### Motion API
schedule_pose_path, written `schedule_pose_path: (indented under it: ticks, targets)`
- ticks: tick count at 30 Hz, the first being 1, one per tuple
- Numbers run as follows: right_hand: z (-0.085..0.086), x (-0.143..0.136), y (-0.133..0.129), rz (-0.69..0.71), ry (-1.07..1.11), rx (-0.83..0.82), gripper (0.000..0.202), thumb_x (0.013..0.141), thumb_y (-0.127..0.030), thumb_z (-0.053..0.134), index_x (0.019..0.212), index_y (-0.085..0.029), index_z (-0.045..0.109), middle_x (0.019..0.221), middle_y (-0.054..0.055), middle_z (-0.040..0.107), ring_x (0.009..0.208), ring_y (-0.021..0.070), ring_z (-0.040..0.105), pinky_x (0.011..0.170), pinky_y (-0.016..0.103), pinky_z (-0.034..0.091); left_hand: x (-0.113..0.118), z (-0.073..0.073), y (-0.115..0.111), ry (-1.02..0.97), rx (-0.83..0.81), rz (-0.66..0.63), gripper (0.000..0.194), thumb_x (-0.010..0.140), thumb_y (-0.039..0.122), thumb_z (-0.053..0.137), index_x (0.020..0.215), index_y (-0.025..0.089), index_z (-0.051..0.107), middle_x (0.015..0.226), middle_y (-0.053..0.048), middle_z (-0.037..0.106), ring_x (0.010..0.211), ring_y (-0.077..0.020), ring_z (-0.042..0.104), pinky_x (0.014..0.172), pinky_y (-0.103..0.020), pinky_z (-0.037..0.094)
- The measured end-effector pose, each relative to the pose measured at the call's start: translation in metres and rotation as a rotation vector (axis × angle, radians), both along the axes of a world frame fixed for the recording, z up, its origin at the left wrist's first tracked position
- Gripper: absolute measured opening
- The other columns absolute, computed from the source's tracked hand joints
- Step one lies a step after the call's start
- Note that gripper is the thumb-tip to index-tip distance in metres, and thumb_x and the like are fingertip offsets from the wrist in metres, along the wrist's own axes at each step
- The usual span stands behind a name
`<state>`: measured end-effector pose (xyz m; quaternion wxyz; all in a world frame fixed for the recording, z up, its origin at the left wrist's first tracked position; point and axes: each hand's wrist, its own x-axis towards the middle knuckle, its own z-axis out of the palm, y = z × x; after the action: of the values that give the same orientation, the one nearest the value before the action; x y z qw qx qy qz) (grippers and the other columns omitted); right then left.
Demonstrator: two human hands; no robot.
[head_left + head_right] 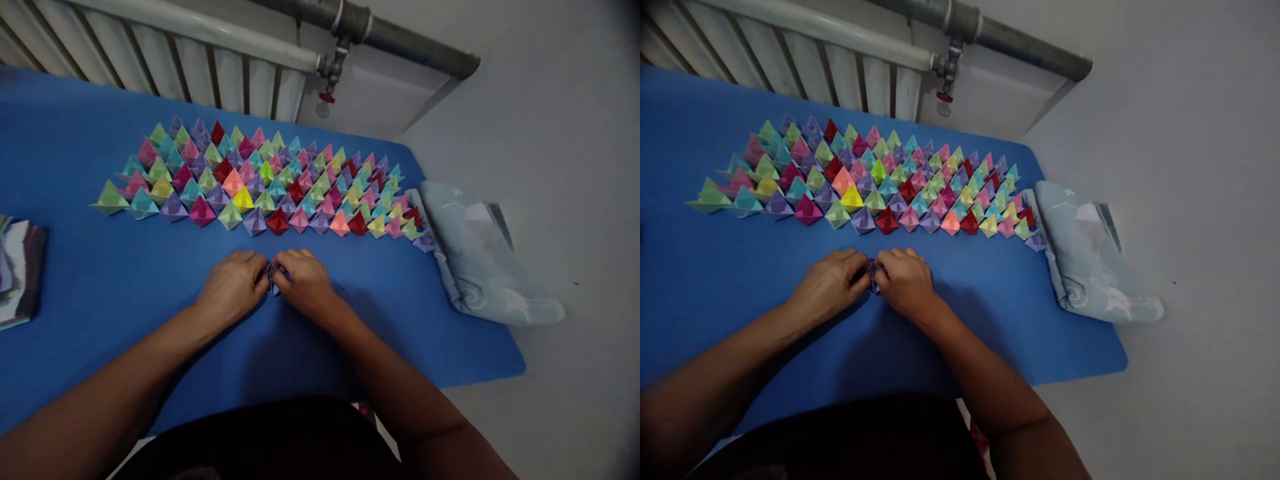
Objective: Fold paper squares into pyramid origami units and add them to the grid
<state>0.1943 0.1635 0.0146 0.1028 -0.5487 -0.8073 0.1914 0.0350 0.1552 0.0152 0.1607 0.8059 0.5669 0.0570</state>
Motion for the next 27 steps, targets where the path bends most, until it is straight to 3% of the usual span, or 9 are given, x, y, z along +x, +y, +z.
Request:
schedule_pose_path:
  ticks: [7,16,22,27]
  targets:
    - [0.001,-0.003,-0.003,-0.018,-0.080,-0.004,0.014,0.093,-0.021,0.054,0.090,-0.020,0.067,0.090,0.007,0.068,0.085,0.0216,0.053,0.076,0.033,0.034,0.001,-0.001,0.001,-0.012,-0.008,0.011,0.022,0.091,0.025,0.046,0.089,0.017,0.066,0.091,-0.012,0.067,0.087,-0.0282,0.061,0.073,-0.037,0.045]
    - [-0.002,0.001,0.002,-0.076,0.110,-0.056,0.020,0.085,-0.017,0.058,0.103,-0.020,0.066,0.096,0.006,0.069,0.091,0.0204,0.057,0.083,0.033,0.040,0.000,0.001,0.005,0.013,-0.041,0.005,0.023,0.090,0.026,0.047,0.095,0.017,0.068,0.093,-0.011,0.068,0.088,-0.0264,0.062,0.072,-0.035,0.045]
    - [0.002,0.022,0.008,-0.084,0.456,-0.179,0.030,0.073,-0.017,0.060,0.102,-0.021,0.064,0.095,0.000,0.064,0.085,0.0140,0.057,0.076,0.027,0.045,-0.017,0.004,0.013,-0.313,-0.199,0.006,0.029,0.079,0.037,0.054,0.096,0.019,0.069,0.085,-0.004,0.067,0.074,-0.0190,0.061,0.067,-0.031,0.048]
    - [0.014,0.038,0.007,-0.117,0.529,-0.121,0.009,0.076,-0.018,0.055,0.082,-0.019,0.063,0.079,-0.002,0.059,0.073,0.0113,0.054,0.068,0.024,0.043,-0.031,0.004,0.022,-0.529,-0.331,0.157,0.035,0.075,0.039,0.050,0.096,0.018,0.070,0.072,-0.001,0.065,0.065,-0.0173,0.059,0.061,-0.029,0.048]
